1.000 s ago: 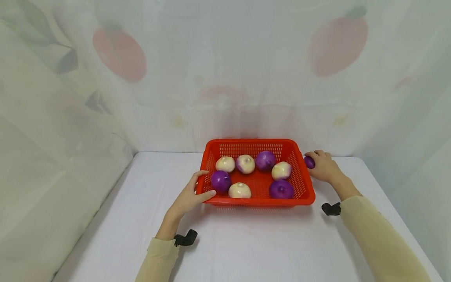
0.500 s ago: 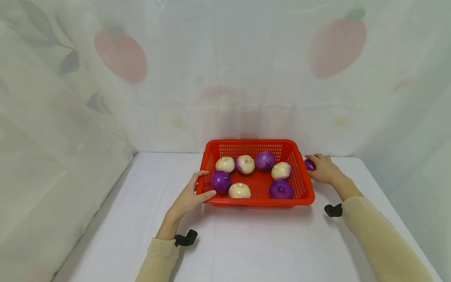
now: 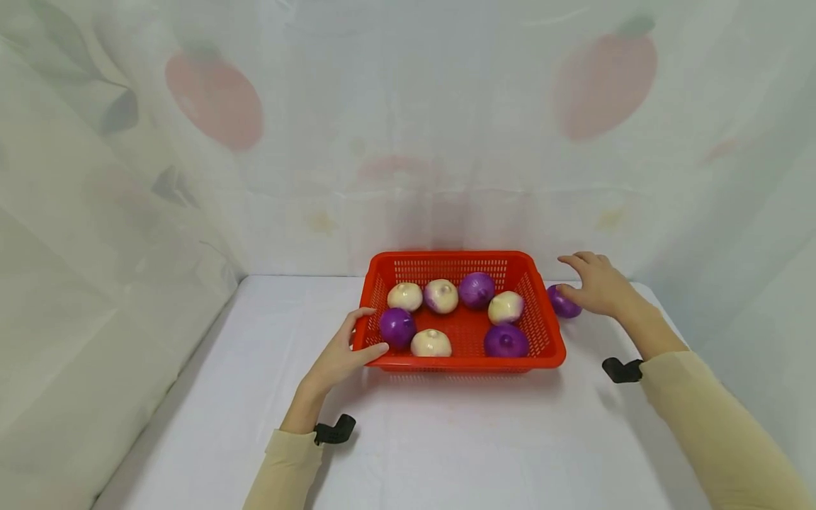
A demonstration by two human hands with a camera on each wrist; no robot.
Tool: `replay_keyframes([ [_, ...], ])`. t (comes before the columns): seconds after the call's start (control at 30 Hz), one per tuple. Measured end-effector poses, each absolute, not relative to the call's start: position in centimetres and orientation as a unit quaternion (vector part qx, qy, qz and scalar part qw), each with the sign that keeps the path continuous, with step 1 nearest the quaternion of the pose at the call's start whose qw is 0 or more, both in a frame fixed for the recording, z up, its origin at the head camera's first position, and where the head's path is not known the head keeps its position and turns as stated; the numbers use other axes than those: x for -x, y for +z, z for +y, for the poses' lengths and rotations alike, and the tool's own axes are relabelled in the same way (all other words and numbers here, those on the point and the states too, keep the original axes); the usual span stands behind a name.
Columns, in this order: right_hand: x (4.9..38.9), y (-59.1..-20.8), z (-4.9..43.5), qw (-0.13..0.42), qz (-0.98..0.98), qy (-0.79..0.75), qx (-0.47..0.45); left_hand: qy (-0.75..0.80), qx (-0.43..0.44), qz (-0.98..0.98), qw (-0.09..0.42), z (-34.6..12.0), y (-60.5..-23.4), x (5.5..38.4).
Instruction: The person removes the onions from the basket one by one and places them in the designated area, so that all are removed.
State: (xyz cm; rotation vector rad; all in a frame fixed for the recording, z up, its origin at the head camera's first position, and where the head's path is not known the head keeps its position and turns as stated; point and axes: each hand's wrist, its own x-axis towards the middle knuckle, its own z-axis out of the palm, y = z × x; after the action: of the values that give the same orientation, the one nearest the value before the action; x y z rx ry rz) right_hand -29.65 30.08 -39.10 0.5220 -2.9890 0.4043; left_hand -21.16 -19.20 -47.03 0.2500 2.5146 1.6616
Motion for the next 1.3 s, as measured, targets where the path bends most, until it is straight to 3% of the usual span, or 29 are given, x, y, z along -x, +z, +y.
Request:
replay_keyframes([
  [0.33, 28.4, -35.2, 27.7, 0.094, -0.967, 0.137, -0.191, 0.547, -0.076, 0.832, 0.056, -19.1, -47.1, 21.1],
  [0.6, 27.7, -33.3, 25.3, 0.099, -0.961, 0.136, -0.217, 0.548, -0.071, 0.832, 0.06, -19.1, -47.1, 21.3],
  [0.8, 27.5, -33.2, 23.8, 0.108, -0.955, 0.122, -0.247, 0.55, -0.069, 0.83, 0.064, -19.0, -46.8, 21.2],
  [1.3, 28.4, -35.0, 20.4, 0.065, -0.947, 0.071, -0.306, 0.55, -0.063, 0.829, 0.071, -19.1, -46.8, 21.2],
])
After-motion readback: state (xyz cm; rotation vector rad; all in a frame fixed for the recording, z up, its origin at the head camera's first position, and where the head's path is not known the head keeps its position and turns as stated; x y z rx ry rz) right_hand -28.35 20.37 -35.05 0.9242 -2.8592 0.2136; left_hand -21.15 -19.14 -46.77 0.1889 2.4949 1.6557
